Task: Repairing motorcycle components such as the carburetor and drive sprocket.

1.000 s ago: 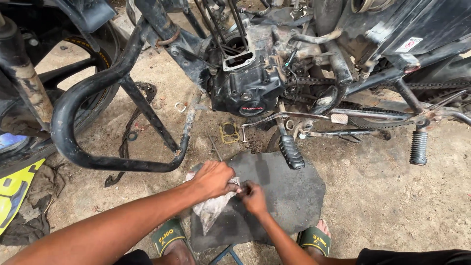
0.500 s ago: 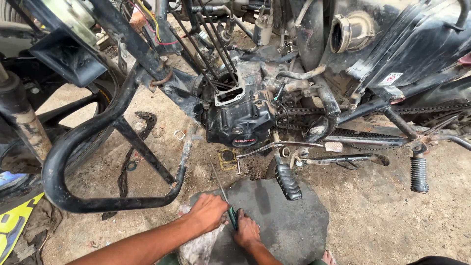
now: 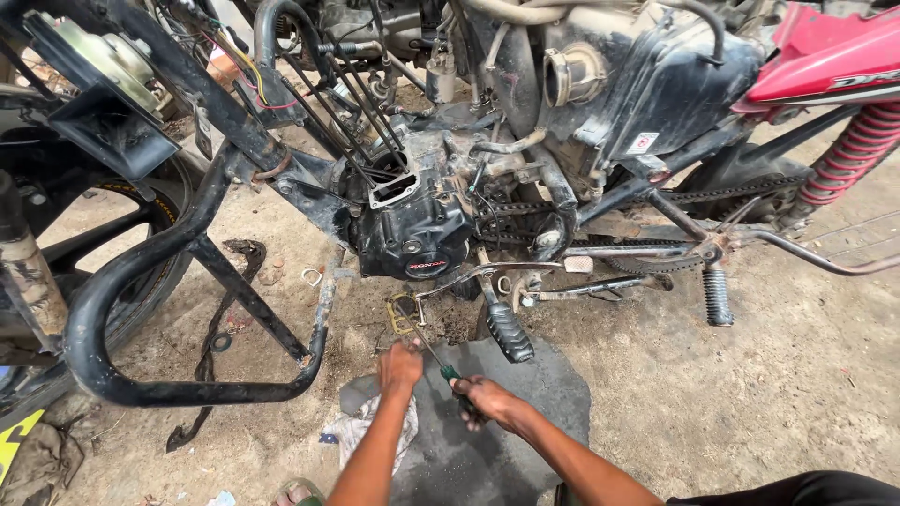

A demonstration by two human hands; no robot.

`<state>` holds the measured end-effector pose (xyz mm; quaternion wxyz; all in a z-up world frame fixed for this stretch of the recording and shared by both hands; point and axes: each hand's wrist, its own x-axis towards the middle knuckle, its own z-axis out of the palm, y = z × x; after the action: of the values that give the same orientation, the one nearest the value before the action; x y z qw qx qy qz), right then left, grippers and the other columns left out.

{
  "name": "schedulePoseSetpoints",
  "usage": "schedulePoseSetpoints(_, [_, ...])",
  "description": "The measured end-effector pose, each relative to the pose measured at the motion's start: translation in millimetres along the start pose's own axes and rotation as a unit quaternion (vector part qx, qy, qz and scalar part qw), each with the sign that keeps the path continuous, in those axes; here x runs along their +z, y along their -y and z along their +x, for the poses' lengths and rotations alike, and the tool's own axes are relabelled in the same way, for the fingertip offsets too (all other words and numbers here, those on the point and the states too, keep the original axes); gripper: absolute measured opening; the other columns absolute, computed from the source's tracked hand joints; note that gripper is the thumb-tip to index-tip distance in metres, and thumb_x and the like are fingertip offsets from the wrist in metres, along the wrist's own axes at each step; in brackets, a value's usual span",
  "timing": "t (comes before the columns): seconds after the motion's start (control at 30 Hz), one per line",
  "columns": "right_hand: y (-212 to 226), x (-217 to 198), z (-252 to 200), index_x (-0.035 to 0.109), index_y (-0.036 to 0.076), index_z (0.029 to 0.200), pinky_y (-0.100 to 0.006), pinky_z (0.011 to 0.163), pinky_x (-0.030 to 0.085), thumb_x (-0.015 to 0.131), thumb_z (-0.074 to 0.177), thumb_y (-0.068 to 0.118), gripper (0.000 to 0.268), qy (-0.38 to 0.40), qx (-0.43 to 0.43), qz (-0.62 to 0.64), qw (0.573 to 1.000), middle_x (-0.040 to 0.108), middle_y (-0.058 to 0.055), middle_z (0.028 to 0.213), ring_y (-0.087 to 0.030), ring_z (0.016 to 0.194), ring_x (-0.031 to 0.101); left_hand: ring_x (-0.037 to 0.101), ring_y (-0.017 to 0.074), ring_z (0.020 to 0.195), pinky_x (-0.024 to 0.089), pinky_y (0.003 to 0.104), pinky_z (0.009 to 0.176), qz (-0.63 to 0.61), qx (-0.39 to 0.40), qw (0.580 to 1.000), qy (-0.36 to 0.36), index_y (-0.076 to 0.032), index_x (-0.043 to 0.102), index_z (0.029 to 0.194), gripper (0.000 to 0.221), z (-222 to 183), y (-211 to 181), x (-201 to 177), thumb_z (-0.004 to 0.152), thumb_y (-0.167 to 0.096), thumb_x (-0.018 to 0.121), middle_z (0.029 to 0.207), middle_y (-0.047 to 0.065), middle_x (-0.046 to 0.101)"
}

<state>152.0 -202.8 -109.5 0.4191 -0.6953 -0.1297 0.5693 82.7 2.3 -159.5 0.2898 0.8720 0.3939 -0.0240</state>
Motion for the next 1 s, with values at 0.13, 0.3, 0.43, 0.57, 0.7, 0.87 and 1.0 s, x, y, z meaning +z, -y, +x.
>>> schedulePoseSetpoints(0.13, [-6,26,-78,0.047,0.001,0.131,-0.031,0.041,0.046,0.048,0.105,0.039,0.046,0.006,0.014,-0.039,0.999,0.062,-0.003,0.063,-0.015,0.045,0.057,0.077,0.0316,0.083,0.064,0.043,0.066,-0.406,-0.248,0.877,0.064,0.004,0.063,0.111,0.045,-23,5,43,0.107,-0.039,0.052,0.088,0.015,0.068])
schedulePoseSetpoints(0.3, [-8,67,-136,0.049,0.021,0.119,-0.032,0.048,0.049,0.046,0.105,0.026,0.014,0.057,0.04,0.044,0.997,0.066,-0.009,0.071,-0.019,0.053,0.062,0.042,0.0101,0.047,0.028,0.028,0.038,-0.805,-0.24,0.527,-0.125,-0.01,0.064,0.094,0.023,30,64,90,0.106,-0.026,0.051,0.065,-0.002,0.05])
schedulePoseSetpoints(0.43, [-29,93,-131,0.049,0.013,0.107,-0.029,0.038,0.036,0.055,0.106,0.034,0.021,0.107,0.021,0.262,0.959,0.056,-0.004,0.068,-0.013,0.045,0.046,0.035,0.0126,0.046,0.025,0.029,0.042,-0.746,-0.304,0.588,-0.069,-0.009,0.059,0.086,0.024,-7,4,62,0.103,-0.026,0.054,0.062,0.0,0.046])
schedulePoseSetpoints(0.57, [-38,101,-133,0.048,0.015,0.103,-0.03,0.038,0.034,0.057,0.105,0.03,0.019,0.063,-0.005,0.307,0.95,0.043,-0.001,0.068,-0.013,0.045,0.041,0.035,0.0146,0.045,0.026,0.032,0.042,-0.724,-0.361,0.584,-0.06,-0.007,0.058,0.08,0.022,13,1,72,0.097,-0.02,0.052,0.059,0.003,0.045])
schedulePoseSetpoints(0.7, [-71,113,-122,0.046,0.012,0.113,-0.032,0.058,0.034,0.061,0.102,0.034,0.028,0.005,-0.036,0.143,0.989,0.045,-0.007,0.086,-0.018,0.068,0.043,0.036,0.0145,0.044,0.026,0.032,0.042,-0.689,-0.332,0.643,-0.046,-0.007,0.062,0.079,0.022,-2,3,38,0.095,-0.02,0.054,0.058,0.003,0.048])
schedulePoseSetpoints(0.87, [-212,111,-62,0.045,0.004,0.141,-0.038,0.108,0.037,0.068,0.097,0.047,0.066,-0.084,-0.112,-0.21,0.968,0.055,-0.022,0.133,-0.031,0.128,0.051,0.039,0.015,0.044,0.028,0.033,0.041,-0.574,-0.203,0.793,0.0,-0.01,0.071,0.08,0.023,-44,2,-12,0.094,-0.024,0.061,0.057,0.002,0.054])
schedulePoseSetpoints(1.0, [-82,13,-104,0.056,0.01,0.135,-0.046,0.101,0.048,0.062,0.092,0.048,0.058,-0.28,-0.159,-0.278,0.905,0.066,-0.023,0.126,-0.039,0.12,0.061,0.042,0.0154,0.043,0.029,0.034,0.041,-0.515,-0.055,0.855,-0.013,-0.012,0.079,0.081,0.024,-28,-24,1,0.094,-0.027,0.066,0.057,0.001,0.059])
